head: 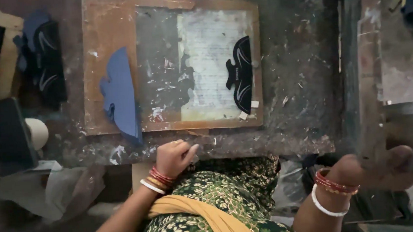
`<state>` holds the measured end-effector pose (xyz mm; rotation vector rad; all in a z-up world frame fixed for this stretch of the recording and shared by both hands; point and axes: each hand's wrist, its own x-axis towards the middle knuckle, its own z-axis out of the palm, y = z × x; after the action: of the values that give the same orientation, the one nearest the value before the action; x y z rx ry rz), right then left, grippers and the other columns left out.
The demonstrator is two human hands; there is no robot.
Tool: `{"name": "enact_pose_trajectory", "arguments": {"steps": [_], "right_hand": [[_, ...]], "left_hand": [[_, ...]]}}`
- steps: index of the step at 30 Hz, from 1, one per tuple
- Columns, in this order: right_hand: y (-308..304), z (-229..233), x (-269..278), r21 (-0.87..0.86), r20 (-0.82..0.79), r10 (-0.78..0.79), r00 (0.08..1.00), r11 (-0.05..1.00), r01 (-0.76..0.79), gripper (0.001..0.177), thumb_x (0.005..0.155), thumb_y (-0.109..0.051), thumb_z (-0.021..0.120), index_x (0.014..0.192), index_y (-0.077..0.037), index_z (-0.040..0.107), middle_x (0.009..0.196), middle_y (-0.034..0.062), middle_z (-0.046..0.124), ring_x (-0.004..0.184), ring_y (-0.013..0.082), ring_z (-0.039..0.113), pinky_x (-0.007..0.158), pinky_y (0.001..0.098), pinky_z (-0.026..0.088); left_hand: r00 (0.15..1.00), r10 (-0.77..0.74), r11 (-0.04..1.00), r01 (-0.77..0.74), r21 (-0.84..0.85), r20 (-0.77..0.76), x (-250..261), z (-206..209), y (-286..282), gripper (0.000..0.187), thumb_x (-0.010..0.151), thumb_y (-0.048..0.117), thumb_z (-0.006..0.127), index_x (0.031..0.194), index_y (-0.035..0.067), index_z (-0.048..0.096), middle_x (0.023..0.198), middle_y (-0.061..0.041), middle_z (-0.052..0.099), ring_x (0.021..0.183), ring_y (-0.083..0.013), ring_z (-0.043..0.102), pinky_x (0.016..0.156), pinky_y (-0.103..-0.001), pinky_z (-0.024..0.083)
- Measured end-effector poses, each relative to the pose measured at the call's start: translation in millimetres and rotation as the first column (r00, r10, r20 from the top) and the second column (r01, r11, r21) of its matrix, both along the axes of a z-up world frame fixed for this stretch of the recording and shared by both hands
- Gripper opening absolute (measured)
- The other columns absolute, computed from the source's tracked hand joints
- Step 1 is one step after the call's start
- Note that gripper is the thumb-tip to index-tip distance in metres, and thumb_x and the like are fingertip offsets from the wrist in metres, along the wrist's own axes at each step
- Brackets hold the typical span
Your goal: The person places blue shoe-shaped cutouts onto a wooden frame with a screen. They use a squeegee to spread white paste over the cutouts, then lift the frame to reveal the printed items. This process is repeated multiple times.
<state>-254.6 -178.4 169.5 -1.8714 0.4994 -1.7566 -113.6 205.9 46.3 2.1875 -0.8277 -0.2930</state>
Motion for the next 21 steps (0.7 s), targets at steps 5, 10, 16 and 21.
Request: {"name": "enact_pose_trajectory", "arguments": {"steps": [5, 10, 16, 21], "right_hand": [[-23.3, -20.6, -27.5, -0.166, -0.105, -0.409, 0.907, 0.906, 0.389, 0.040, 0.114, -0.030, 0.056, 0.118, 0.010, 0.052, 0.112, 0.0223, 0.060, 0.102, 0.0253, 0.055, 0.091, 0.0449, 0.047], [-23.8, -16.7, -37.2, -0.639, -0.216, -0.745, 0.631, 0.596, 0.486, 0.034, 0.115, -0.021, 0.052, 0.130, 0.009, 0.048, 0.126, 0.0257, 0.052, 0.116, 0.0324, 0.057, 0.099, 0.0469, 0.048], [-31.7, -31.8, -40.3, -0.554, -0.196, -0.595, 0.779, 0.723, 0.413, 0.036, 0.118, -0.016, 0.050, 0.139, 0.012, 0.042, 0.134, 0.0243, 0.056, 0.119, 0.0335, 0.062, 0.104, 0.0485, 0.052], [-24.2, -22.5, -29.5, -0.503, -0.142, -0.555, 0.820, 0.754, 0.423, 0.029, 0.116, -0.011, 0.047, 0.131, 0.014, 0.045, 0.124, 0.0248, 0.059, 0.108, 0.0328, 0.063, 0.096, 0.0481, 0.052]], "left_hand": [[0.949, -0.068, 0.993, 0.095, -0.075, 0.307, 7.1, 18.3, -3.1, 0.034, 0.085, 0.023, 0.077, 0.061, 0.012, 0.055, 0.064, -0.005, 0.059, 0.059, -0.0257, 0.061, 0.055, -0.039, 0.048], [0.950, -0.104, 0.987, 0.134, -0.087, 0.293, 9.7, 23.3, -2.0, 0.026, 0.082, 0.020, 0.077, 0.066, 0.012, 0.059, 0.066, -0.004, 0.060, 0.060, -0.0250, 0.061, 0.056, -0.038, 0.048], [0.947, -0.124, 0.988, 0.146, -0.054, 0.296, 8.7, 19.1, -3.8, 0.028, 0.082, 0.019, 0.077, 0.063, 0.012, 0.058, 0.065, -0.004, 0.059, 0.061, -0.0249, 0.061, 0.056, -0.038, 0.048], [0.939, -0.112, 0.989, 0.137, -0.055, 0.324, 8.3, 17.3, -3.5, 0.026, 0.083, 0.019, 0.076, 0.065, 0.012, 0.058, 0.066, -0.004, 0.059, 0.062, -0.0248, 0.061, 0.056, -0.038, 0.047]]}}
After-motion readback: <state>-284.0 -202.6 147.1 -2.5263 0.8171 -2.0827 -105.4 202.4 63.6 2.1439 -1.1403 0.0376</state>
